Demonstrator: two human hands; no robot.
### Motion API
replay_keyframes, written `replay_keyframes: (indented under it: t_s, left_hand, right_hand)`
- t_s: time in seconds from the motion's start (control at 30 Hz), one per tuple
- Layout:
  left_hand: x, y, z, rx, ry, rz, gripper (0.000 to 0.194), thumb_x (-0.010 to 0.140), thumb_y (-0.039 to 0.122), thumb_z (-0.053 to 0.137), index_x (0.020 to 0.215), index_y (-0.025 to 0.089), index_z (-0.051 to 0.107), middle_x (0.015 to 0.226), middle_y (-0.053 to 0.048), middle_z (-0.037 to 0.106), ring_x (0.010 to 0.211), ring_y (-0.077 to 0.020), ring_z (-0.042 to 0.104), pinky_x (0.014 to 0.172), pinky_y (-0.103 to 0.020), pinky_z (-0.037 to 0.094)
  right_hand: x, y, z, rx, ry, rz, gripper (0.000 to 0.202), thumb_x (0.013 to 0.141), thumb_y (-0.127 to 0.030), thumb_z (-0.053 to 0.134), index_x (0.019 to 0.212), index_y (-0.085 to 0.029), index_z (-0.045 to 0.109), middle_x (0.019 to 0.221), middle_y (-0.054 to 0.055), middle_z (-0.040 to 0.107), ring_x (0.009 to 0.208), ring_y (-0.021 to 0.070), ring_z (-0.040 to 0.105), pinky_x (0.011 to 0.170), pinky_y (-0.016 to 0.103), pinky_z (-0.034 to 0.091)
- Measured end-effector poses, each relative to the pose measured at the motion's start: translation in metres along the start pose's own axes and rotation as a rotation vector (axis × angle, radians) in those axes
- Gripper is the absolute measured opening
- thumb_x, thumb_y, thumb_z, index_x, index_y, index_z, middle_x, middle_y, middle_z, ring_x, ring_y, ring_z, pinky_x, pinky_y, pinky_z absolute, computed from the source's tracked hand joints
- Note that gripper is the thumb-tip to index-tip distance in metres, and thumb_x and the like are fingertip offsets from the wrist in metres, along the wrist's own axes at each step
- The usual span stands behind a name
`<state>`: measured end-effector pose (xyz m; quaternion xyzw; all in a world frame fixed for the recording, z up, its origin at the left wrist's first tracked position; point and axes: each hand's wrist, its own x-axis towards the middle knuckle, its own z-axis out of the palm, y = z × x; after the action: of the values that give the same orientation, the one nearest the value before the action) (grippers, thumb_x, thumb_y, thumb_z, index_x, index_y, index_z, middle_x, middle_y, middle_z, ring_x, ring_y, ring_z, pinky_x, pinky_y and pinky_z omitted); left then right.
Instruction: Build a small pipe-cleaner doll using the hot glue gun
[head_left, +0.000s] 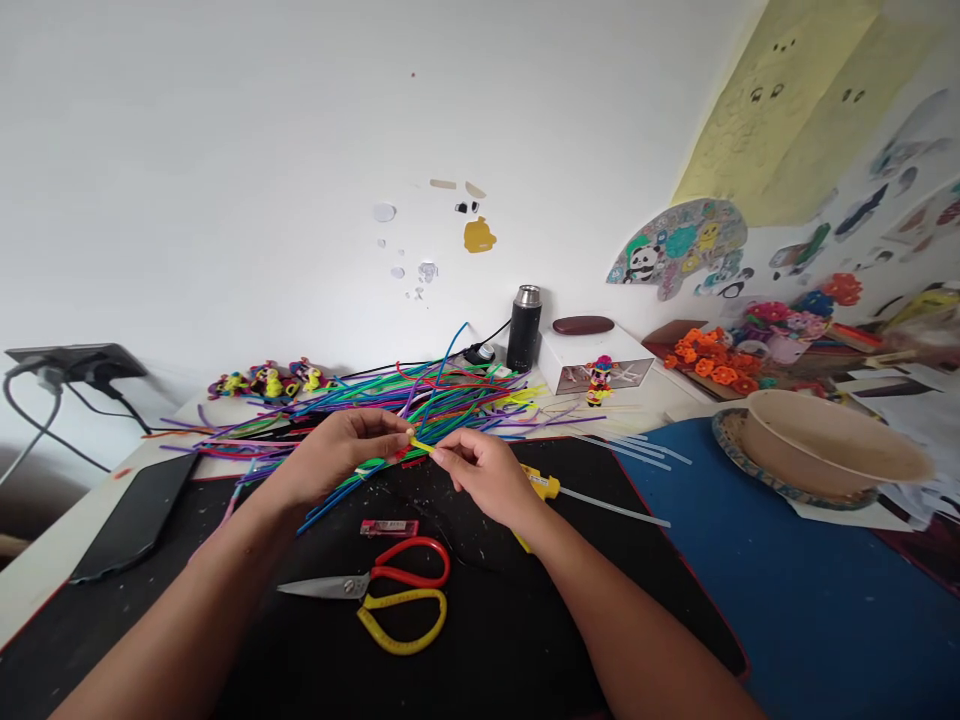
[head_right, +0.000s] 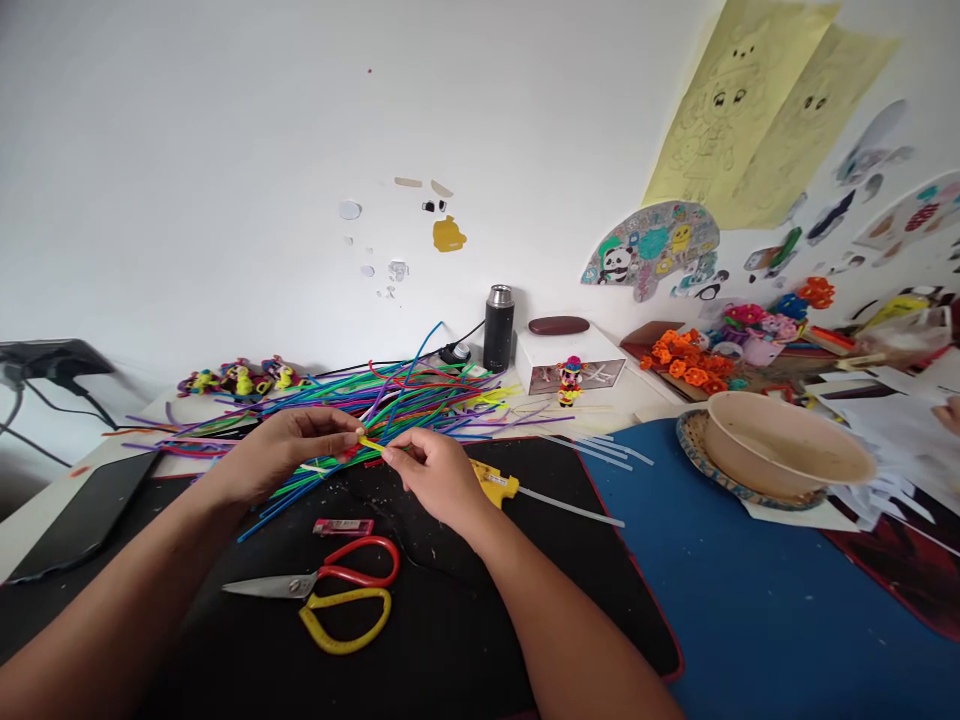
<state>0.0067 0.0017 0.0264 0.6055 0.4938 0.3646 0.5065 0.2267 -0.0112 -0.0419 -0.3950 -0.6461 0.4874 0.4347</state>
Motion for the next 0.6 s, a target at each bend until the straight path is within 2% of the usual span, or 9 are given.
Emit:
replay_keyframes:
  t_s: [0.23,0.33,0.47,0.53,0.6]
  left_hand:
    - [-0.005,0.008,-0.049,0.190,-0.057,0.016,0.029,0.071,0.046,0.090,0.083,0.021,0.084,0.078,-0.006,0.077,0.070,-0.0200,0.064,0.065,-0.025,0.051]
    - [-0.010,0.010,-0.068,0.222,-0.058,0.019,0.030,0.070,0.047,0.091,0.085,0.022,0.085,0.078,-0.006,0.077,0.071,-0.0216,0.066,0.064,-0.026,0.052]
    - [-0.015,0.014,-0.079,0.244,-0.087,0.027,0.029,0.068,0.047,0.091,0.084,0.023,0.085,0.077,-0.005,0.076,0.071,-0.0213,0.066,0.061,-0.025,0.051]
    - [-0.017,0.017,-0.080,0.236,-0.094,0.043,0.029,0.067,0.047,0.092,0.083,0.024,0.084,0.077,-0.005,0.076,0.071,-0.0214,0.066,0.061,-0.024,0.052]
    - [-0.020,0.020,-0.083,0.218,-0.091,0.066,0.029,0.065,0.046,0.093,0.082,0.023,0.084,0.077,-0.005,0.076,0.070,-0.0215,0.066,0.062,-0.025,0.053]
  right_hand:
    - [-0.001,0.001,-0.005,-0.190,-0.001,-0.042,0.029,0.100,-0.045,0.062,0.094,-0.022,0.079,0.059,-0.003,0.059,0.054,0.0155,0.053,0.056,0.026,0.036]
    - [-0.001,0.000,-0.009,-0.340,-0.061,-0.131,0.028,0.102,-0.042,0.061,0.095,-0.024,0.081,0.066,-0.001,0.068,0.060,0.0177,0.059,0.062,0.028,0.040]
    - [-0.001,-0.013,-0.016,-0.565,-0.143,-0.260,0.026,0.104,-0.038,0.060,0.099,-0.026,0.082,0.092,0.004,0.081,0.079,0.0226,0.071,0.072,0.031,0.043]
    - [-0.002,-0.022,-0.021,-0.658,-0.174,-0.283,0.026,0.105,-0.037,0.058,0.100,-0.026,0.081,0.095,0.005,0.082,0.082,0.0237,0.072,0.073,0.031,0.043]
    - [-0.005,-0.031,-0.026,-0.723,-0.196,-0.291,0.027,0.105,-0.035,0.058,0.097,-0.025,0.081,0.090,0.005,0.081,0.079,0.0232,0.072,0.070,0.030,0.041]
